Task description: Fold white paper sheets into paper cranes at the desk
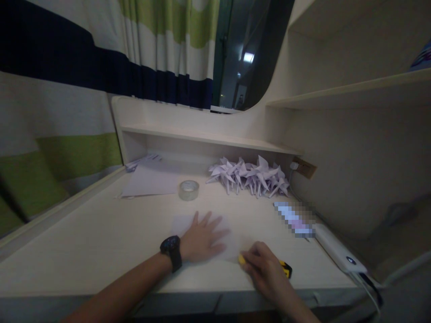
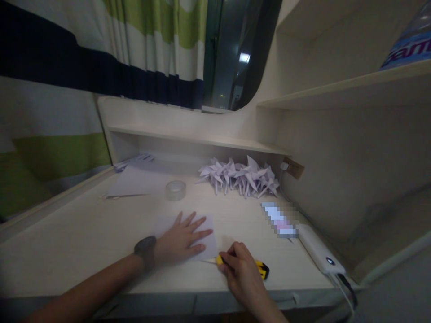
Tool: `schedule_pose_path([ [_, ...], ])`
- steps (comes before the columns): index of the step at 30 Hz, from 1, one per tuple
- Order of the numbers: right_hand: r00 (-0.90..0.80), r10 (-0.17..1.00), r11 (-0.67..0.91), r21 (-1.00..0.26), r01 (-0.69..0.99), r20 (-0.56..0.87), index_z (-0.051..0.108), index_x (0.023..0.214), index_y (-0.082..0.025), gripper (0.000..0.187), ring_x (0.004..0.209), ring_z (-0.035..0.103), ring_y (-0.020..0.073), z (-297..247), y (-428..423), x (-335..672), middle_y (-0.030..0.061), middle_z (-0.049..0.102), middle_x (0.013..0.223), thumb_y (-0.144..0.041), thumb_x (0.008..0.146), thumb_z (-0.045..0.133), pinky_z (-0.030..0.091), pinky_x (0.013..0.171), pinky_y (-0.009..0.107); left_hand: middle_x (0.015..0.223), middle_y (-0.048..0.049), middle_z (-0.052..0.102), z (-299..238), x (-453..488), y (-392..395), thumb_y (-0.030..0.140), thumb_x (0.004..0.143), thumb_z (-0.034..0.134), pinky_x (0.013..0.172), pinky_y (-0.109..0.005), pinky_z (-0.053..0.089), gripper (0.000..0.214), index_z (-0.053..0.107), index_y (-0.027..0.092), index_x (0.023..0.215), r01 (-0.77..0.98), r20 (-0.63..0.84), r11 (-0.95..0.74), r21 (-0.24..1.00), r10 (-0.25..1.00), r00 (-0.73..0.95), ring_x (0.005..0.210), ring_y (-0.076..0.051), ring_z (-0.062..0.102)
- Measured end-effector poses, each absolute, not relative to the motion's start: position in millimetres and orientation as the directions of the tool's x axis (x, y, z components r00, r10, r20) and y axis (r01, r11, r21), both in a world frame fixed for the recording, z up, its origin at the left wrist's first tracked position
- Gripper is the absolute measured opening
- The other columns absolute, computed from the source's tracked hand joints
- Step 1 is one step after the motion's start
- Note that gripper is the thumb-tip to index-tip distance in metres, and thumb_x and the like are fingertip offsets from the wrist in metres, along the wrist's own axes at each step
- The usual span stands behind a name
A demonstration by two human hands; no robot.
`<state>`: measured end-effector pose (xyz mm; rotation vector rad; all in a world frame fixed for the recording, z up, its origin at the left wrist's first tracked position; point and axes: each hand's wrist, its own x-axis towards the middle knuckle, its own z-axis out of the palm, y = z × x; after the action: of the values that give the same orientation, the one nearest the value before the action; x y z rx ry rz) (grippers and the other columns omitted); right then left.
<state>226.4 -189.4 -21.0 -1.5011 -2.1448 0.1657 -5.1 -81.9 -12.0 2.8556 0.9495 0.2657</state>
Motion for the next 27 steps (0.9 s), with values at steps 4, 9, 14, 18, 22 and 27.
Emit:
schedule_pose_path([
  [4,-0.239,0.908,0.365,-0.372,0.853,0.344,0.07,0.09,-0.02,0.019,0.082,0.053,0.0211,-22,-190,224,0.0074,0.055,0.083,-0.026,0.089,0.053,0.043,0.07,0.032,0.155,-0.0032,0.023,-12,-5,-82,0.067,0.09,0.019,0.102,-0.074,0.005,0.059,0.032,0.044,0.142,0.585,0.133,-0.794,0.167,0.606,0.784,0.14,-0.042,0.015],
  [9,-0.245,0.909,0.365,-0.363,0.857,0.336,0.069,0.088,-0.02,0.018,0.081,0.053,0.0204,-20,-196,221,0.0069,0.055,0.082,-0.026,0.09,0.052,0.042,0.068,0.032,0.155,-0.0024,0.024,-13,-5,-81,0.067,0.09,0.019,0.102,-0.074,0.005,0.058,0.033,0.044,0.141,0.586,0.133,-0.793,0.168,0.608,0.783,0.14,-0.042,0.015],
  [14,-0.232,0.899,0.366,-0.347,0.863,0.372,0.069,0.087,-0.02,0.016,0.08,0.052,0.0197,-21,-197,217,0.006,0.055,0.081,-0.024,0.088,0.054,0.041,0.068,0.031,0.155,-0.0033,0.023,-14,-4,-80,0.067,0.09,0.019,0.102,-0.074,0.004,0.058,0.033,0.044,0.142,0.588,0.127,-0.792,0.162,0.608,0.784,0.14,-0.042,0.014],
  [18,-0.203,0.904,0.344,-0.359,0.868,0.376,0.07,0.085,-0.021,0.014,0.078,0.052,0.0195,-19,-199,213,0.006,0.055,0.08,-0.021,0.085,0.057,0.041,0.067,0.03,0.155,-0.0041,0.022,-13,-4,-80,0.066,0.09,0.018,0.102,-0.074,0.003,0.059,0.032,0.044,0.142,0.583,0.124,-0.797,0.157,0.601,0.789,0.14,-0.042,0.014],
  [22,-0.196,0.913,0.334,-0.377,0.864,0.358,0.072,0.086,-0.021,0.014,0.077,0.053,0.0191,-17,-202,213,0.006,0.056,0.079,-0.022,0.085,0.058,0.041,0.065,0.03,0.155,-0.0038,0.022,-11,-4,-81,0.066,0.09,0.018,0.102,-0.073,0.003,0.058,0.031,0.044,0.142,0.584,0.114,-0.797,0.154,0.601,0.791,0.14,-0.042,0.013],
  [27,-0.187,0.909,0.342,-0.41,0.846,0.373,0.074,0.083,-0.022,0.015,0.074,0.055,0.019,-17,-200,211,0.006,0.058,0.077,-0.026,0.084,0.059,0.042,0.064,0.03,0.156,-0.0033,0.021,-12,-5,-80,0.066,0.09,0.019,0.103,-0.072,0.002,0.058,0.032,0.044,0.142,0.584,0.109,-0.795,0.163,0.603,0.79,0.14,-0.042,0.013],
])
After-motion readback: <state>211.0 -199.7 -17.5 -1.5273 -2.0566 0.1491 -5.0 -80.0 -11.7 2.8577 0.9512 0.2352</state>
